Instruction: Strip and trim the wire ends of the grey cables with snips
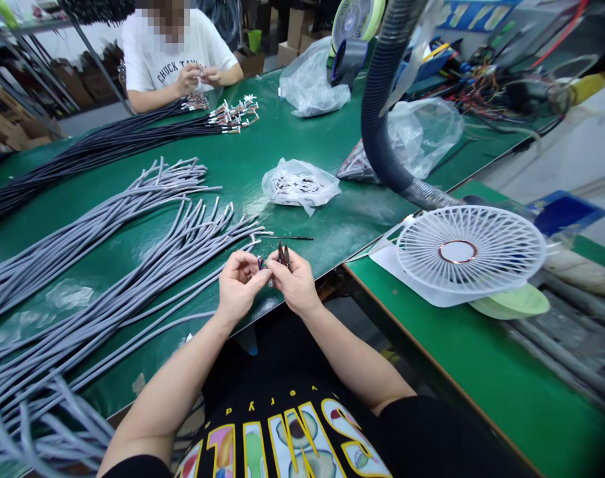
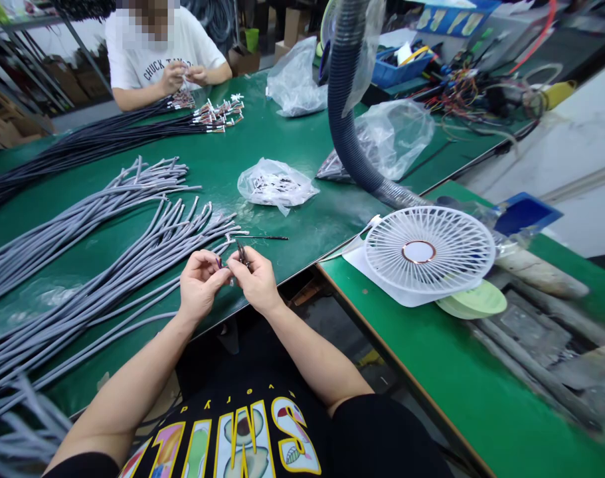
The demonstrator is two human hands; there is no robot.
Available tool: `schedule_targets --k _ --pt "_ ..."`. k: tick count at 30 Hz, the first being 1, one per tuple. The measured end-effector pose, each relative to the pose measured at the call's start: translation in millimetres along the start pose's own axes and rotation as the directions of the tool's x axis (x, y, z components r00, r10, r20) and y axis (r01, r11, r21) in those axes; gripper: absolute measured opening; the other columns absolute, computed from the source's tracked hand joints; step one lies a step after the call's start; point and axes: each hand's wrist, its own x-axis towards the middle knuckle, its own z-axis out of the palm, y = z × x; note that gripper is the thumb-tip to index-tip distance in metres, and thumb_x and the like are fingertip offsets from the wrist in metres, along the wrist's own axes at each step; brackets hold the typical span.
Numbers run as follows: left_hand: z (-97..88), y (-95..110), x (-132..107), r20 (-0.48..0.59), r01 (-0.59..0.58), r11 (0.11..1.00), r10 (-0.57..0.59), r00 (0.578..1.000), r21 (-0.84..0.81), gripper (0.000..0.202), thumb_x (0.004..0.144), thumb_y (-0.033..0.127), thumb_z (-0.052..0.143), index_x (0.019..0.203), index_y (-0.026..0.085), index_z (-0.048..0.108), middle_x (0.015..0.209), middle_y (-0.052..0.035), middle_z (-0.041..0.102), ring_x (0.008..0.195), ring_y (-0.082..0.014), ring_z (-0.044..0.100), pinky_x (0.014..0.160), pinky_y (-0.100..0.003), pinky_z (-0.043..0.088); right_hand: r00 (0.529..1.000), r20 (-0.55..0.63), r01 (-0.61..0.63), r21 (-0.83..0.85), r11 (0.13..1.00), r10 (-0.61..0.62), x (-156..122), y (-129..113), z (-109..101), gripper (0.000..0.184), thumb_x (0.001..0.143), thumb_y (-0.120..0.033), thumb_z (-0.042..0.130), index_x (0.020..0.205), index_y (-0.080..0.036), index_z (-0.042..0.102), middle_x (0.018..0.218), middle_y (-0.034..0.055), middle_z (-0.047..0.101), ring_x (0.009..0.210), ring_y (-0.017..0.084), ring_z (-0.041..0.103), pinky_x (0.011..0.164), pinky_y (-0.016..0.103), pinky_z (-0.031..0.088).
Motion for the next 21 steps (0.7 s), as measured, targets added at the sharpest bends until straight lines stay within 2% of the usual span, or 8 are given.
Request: schedule_targets --k 5,15,21 --pt "-2.2 -0.6 1.1 0.013 -0.065 0.998 0.065 0.998 0.018 0.027 0.07 0.03 0.077 0.074 0.017 0.053 0.074 0.0047 0.052 0.053 -0.0045 0.055 0.051 -0.018 0.05 1.0 -0.009 -0.019 0.053 0.998 0.019 -1.4 0.3 1.6 0.022 0.076 -0.036 0.066 0.072 -0.018 0.054 0.052 -0.0076 0.046 0.039 0.003 0.035 0.039 0.018 0.027" --pt "-2.9 -8.7 4.0 0.028 -0.223 0.969 0.227 0.974 -0.104 0.016 0.077 0.017 0.072 0.079 0.017 0.056 0.078 0.0044 0.056 0.054 -0.0066 0.062 0.052 -0.02 0.053 0.996 -0.011 -0.086 0.218 0.972 0.09 2.3 2.7 4.6 0.022 0.071 -0.033 0.069 0.072 -0.017 0.054 0.052 -0.007 0.049 0.039 0.003 0.04 0.036 0.016 0.024" --pt "-5.0 -10.4 3.7 0.03 -0.214 0.975 0.216 0.976 -0.061 0.015 0.076 0.017 0.073 0.076 0.016 0.058 0.078 0.0035 0.055 0.057 -0.0069 0.062 0.054 -0.021 0.055 0.993 -0.018 -0.107 0.229 0.968 0.114 1.9 1.8 4.6 0.025 0.071 -0.034 0.071 0.072 -0.017 0.053 0.052 -0.0086 0.046 0.035 0.001 0.033 0.035 0.016 0.023"
